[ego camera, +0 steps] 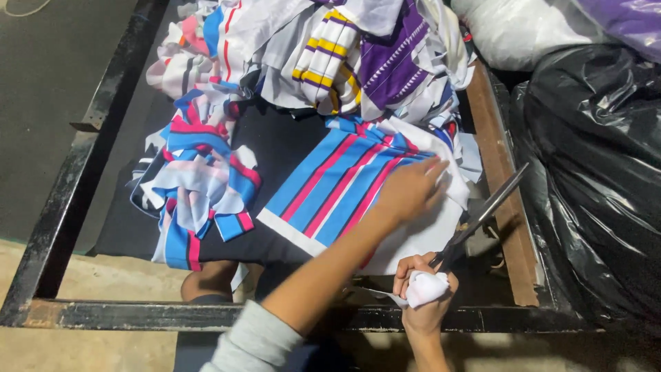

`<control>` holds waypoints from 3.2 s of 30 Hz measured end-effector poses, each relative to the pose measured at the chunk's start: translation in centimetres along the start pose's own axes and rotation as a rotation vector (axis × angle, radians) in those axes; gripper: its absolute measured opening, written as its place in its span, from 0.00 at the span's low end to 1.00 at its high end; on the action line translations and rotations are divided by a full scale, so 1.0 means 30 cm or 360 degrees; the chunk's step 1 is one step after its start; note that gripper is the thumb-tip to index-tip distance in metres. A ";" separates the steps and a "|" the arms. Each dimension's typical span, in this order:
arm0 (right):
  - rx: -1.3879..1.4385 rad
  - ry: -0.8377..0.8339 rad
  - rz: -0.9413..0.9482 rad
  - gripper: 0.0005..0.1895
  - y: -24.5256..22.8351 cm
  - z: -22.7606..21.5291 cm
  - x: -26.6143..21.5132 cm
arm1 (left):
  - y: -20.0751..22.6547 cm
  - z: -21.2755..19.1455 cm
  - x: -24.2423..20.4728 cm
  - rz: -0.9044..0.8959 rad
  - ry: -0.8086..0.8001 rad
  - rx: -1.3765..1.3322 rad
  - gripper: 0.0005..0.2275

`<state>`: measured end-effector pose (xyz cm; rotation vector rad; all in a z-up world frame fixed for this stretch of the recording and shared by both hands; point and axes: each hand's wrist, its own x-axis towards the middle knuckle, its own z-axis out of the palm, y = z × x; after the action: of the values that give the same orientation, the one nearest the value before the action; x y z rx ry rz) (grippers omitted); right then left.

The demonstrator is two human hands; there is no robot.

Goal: The person uses scissors to cut a piece of striped fabric on a table. They hold the fabric with one hand while cutting with the other, occasionally adjusting the fabric's position to continue cutting along the pattern.

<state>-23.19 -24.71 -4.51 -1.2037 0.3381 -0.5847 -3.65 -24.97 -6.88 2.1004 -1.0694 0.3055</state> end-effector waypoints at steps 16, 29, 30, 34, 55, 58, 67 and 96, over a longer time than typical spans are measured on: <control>-0.0017 -0.0219 0.0281 0.14 0.024 -0.033 0.005 | -0.170 -0.573 -0.649 -0.0718 -0.0259 0.0939 0.30; -0.0063 -0.0169 0.0365 0.21 0.051 -0.038 -0.007 | -0.238 -0.263 -0.251 0.0021 -0.0242 0.0677 0.34; -0.0110 -0.0174 0.0283 0.22 0.040 -0.030 -0.002 | -0.258 -0.225 -0.207 0.0005 -0.0231 0.0675 0.35; -0.0090 -0.0125 0.0351 0.10 0.022 -0.021 -0.008 | -0.269 -0.211 -0.082 -0.0145 -0.0333 0.0674 0.37; -0.0434 -0.0105 0.0295 0.18 -0.057 0.068 0.002 | -0.327 -0.399 0.127 -0.0322 -0.0606 0.0388 0.30; -0.0471 -0.0174 0.0317 0.19 -0.053 0.053 -0.004 | -0.259 -0.522 -0.060 0.0143 -0.0006 0.0374 0.13; -0.0032 -0.0291 0.0530 0.21 0.061 -0.060 0.039 | -0.127 -0.659 -0.633 -0.0321 -0.0306 0.0583 0.23; 0.0224 -0.0778 0.1650 0.28 0.000 0.052 -0.343 | -0.203 -0.653 -0.695 0.0052 0.0167 0.0432 0.03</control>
<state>-30.64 -17.45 -4.59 -0.8417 0.4348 0.5680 -9.66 3.65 -6.99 2.2772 -1.0483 0.5994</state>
